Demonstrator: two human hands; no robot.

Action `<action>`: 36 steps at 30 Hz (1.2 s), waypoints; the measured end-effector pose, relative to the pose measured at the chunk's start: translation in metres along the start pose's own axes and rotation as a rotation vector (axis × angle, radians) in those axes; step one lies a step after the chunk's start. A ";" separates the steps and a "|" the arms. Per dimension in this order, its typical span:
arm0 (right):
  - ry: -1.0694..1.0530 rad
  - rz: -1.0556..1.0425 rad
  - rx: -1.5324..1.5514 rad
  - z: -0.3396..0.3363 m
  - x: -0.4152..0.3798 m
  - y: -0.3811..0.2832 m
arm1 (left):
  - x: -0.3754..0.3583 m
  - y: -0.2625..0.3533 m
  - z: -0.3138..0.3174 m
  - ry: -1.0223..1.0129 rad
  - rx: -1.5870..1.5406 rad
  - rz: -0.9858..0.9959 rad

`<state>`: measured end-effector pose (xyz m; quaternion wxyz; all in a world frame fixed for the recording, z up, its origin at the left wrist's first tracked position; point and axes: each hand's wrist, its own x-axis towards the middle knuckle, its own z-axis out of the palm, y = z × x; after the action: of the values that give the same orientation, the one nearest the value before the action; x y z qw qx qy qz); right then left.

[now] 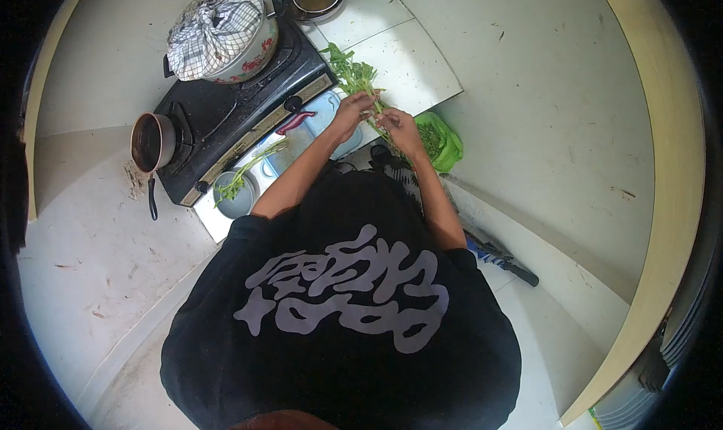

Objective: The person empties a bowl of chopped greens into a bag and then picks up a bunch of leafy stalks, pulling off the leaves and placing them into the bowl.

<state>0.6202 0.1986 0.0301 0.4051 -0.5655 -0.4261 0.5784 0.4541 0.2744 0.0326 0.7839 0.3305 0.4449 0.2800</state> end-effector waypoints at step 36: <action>-0.509 0.025 -0.072 0.085 0.043 -0.040 | -0.185 0.074 -0.171 0.443 -0.776 0.601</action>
<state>0.5329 0.2492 0.0542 0.2574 -0.4208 -0.5277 0.6915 0.2102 0.2311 0.1182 0.6211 0.0624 0.3494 0.6988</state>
